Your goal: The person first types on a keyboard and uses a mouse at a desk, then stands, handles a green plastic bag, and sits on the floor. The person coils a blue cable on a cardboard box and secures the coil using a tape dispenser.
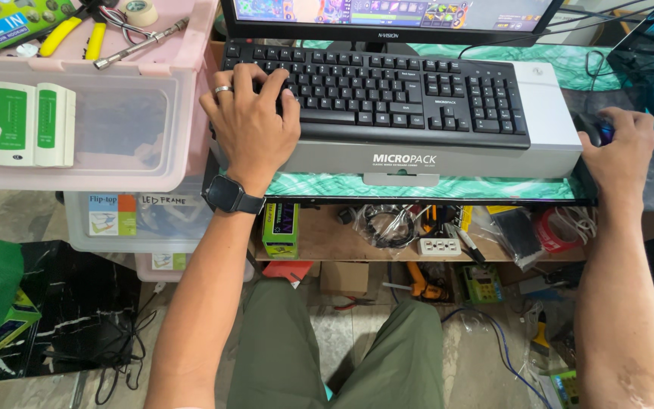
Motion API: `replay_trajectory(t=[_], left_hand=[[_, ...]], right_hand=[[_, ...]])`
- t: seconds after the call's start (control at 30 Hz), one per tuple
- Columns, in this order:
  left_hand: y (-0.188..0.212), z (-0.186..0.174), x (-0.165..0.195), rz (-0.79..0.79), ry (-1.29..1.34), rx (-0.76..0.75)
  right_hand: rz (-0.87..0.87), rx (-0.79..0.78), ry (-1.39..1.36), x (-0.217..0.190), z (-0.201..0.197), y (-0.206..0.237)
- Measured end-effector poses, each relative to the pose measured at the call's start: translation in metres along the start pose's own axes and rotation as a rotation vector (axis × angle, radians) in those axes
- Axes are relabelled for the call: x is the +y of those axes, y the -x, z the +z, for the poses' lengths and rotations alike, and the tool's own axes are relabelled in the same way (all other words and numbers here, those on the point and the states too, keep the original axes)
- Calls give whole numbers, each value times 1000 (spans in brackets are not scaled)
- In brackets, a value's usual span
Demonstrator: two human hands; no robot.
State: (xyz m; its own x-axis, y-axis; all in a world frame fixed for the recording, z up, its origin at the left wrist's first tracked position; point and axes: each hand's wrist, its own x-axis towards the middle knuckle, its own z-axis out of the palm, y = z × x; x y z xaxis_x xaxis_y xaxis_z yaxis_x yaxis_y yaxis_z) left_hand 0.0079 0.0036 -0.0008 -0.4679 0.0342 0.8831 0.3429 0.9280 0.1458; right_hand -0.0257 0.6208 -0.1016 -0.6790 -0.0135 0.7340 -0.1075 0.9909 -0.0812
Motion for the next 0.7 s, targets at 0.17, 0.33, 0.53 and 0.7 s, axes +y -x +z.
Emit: replay_trajectory(t=[0.17, 0.33, 0.53, 0.7], left_hand=[[0, 0, 0, -3, 7, -6], [0, 1, -2, 11, 3, 2], [1, 2, -3, 12, 10, -9], [1, 3, -3, 16, -5, -5]], right_hand=[[4, -9, 31, 1, 1, -1], [-30, -13, 24, 1, 0, -2], [-18, 2, 66, 0, 2, -1], [-28, 3, 59, 1, 2, -2]])
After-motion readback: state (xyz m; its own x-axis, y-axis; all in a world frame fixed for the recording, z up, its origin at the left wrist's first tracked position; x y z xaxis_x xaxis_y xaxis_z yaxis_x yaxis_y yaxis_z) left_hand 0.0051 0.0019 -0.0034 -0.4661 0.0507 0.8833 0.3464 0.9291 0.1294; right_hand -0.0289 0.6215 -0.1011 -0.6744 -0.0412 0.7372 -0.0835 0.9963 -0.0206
